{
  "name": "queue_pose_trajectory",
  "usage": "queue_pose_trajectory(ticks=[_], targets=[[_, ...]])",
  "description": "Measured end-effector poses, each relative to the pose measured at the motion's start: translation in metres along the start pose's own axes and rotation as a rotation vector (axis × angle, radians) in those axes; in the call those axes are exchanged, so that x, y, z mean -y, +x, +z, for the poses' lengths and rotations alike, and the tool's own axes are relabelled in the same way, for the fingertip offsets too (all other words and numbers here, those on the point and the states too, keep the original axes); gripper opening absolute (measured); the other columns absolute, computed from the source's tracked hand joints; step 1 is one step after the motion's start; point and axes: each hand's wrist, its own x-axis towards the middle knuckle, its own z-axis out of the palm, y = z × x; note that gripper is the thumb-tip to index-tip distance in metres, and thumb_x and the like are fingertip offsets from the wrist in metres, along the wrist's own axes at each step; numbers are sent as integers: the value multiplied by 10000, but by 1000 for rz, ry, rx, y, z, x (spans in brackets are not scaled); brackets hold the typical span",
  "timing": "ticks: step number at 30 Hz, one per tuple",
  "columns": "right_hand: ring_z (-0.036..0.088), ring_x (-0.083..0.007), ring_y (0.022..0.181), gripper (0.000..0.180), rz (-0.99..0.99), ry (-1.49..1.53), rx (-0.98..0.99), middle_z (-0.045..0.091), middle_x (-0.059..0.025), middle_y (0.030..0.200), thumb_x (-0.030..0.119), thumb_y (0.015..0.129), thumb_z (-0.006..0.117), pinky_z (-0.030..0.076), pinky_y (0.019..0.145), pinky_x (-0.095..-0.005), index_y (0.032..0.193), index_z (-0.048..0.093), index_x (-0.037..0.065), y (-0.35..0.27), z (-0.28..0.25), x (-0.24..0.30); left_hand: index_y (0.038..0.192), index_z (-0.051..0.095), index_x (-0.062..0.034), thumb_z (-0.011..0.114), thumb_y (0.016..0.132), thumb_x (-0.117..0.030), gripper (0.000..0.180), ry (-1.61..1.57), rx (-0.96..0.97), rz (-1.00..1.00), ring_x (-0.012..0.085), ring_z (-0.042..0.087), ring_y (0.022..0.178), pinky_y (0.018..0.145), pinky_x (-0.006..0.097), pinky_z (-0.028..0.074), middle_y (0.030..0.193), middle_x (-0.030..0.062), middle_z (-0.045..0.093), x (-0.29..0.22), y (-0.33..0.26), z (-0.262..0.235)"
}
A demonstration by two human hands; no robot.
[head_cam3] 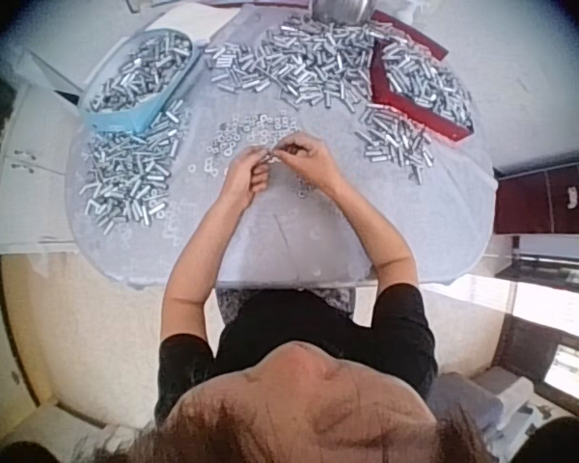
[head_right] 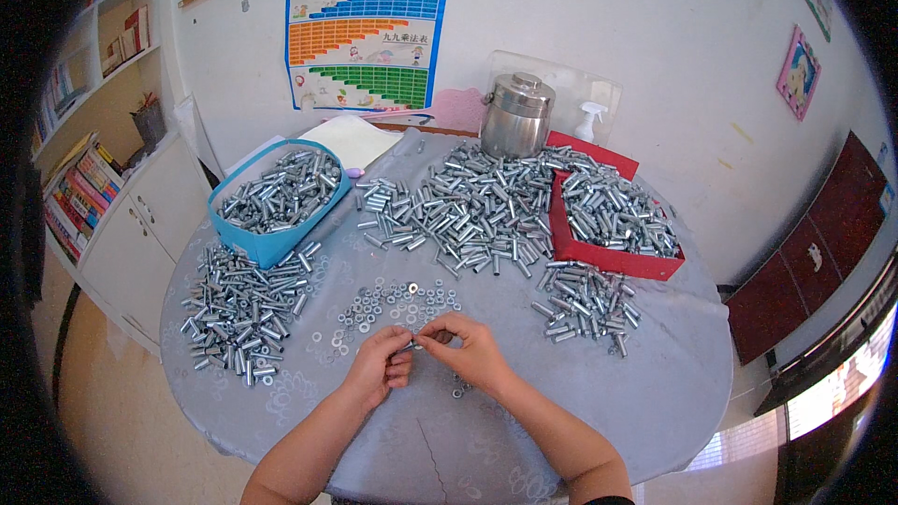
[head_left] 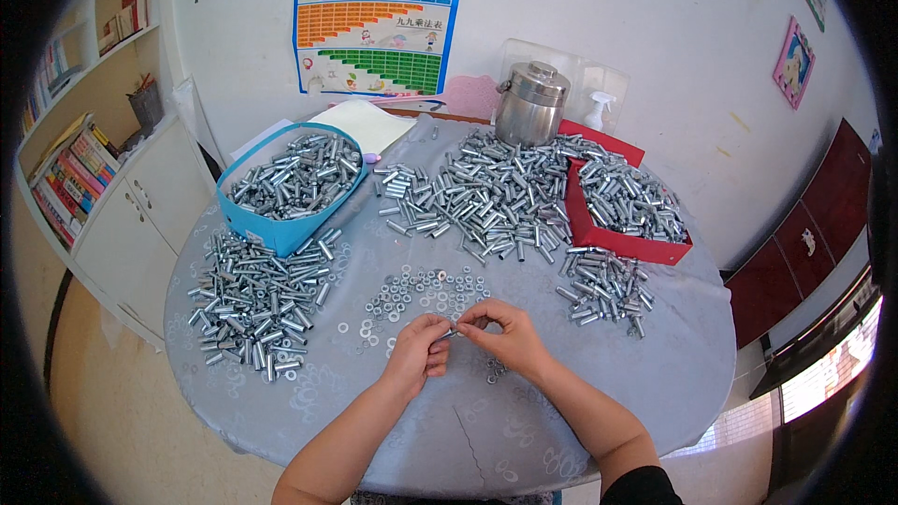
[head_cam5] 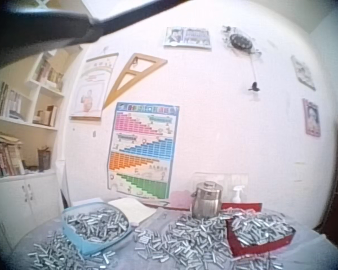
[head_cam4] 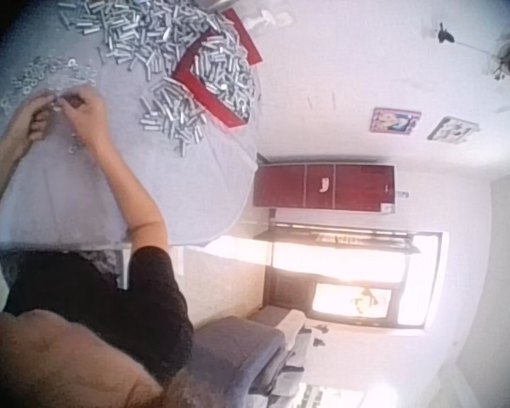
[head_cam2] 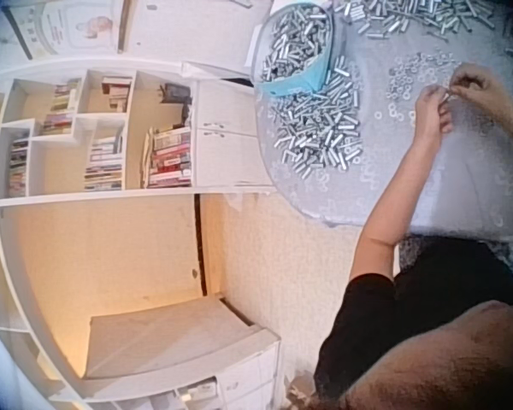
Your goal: The person sits at a table covered with a grey cloth and assembles metal hardware by hand. They repeatedly pick up a bolt, a washer, and a nut, thread the washer and nut onto the bolt, and place the completed assembly on the table. The person continues this repetitive process throughout the clip, working with piles of loose components.
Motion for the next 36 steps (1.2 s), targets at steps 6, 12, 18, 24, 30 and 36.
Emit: queue_pose_trajectory(ticks=[6,12,18,24,30,36], targets=[[561,-90,825,157,195,429,74,607,-28,888,46,781,624,450,725,-216,933,607,9,-1,1,-10,861,451,-97,502,857,-188,104,-27,3,-3,34,262,435,372,188,205,584,-43,313,0,1,-1],[563,-97,859,191,239,428,78,612,-44,934,35,786,616,448,761,-221,973,595,2,0,-2,-11,885,443,-79,495,865,-173,109,-34,57,30,61,343,463,387,214,277,619,-3,393,1,2,-1],[562,-95,817,165,225,417,-105,618,-34,873,105,802,611,449,709,-230,939,618,14,9,-14,-11,902,456,-37,511,866,-135,118,-32,50,225,100,439,519,441,259,402,709,52,509,7,7,-5],[570,-203,715,131,-21,-478,-100,603,-79,779,140,734,634,441,643,-300,839,653,64,9,-31,-29,894,461,-41,520,867,-140,118,-107,26,264,108,457,528,466,265,434,733,63,528,6,10,-9],[560,-268,761,141,-193,-722,-118,595,-91,757,180,705,646,440,689,-357,797,650,72,9,-24,-34,892,462,-42,525,867,-153,130,-100,31,243,110,463,538,470,267,433,737,62,532,7,10,-8],[574,-231,733,140,-271,-718,-144,606,-87,758,154,722,644,451,671,-324,806,644,43,11,-22,-27,890,464,-42,524,869,-158,133,-74,16,229,111,464,539,469,271,431,739,61,535,8,9,-9]])
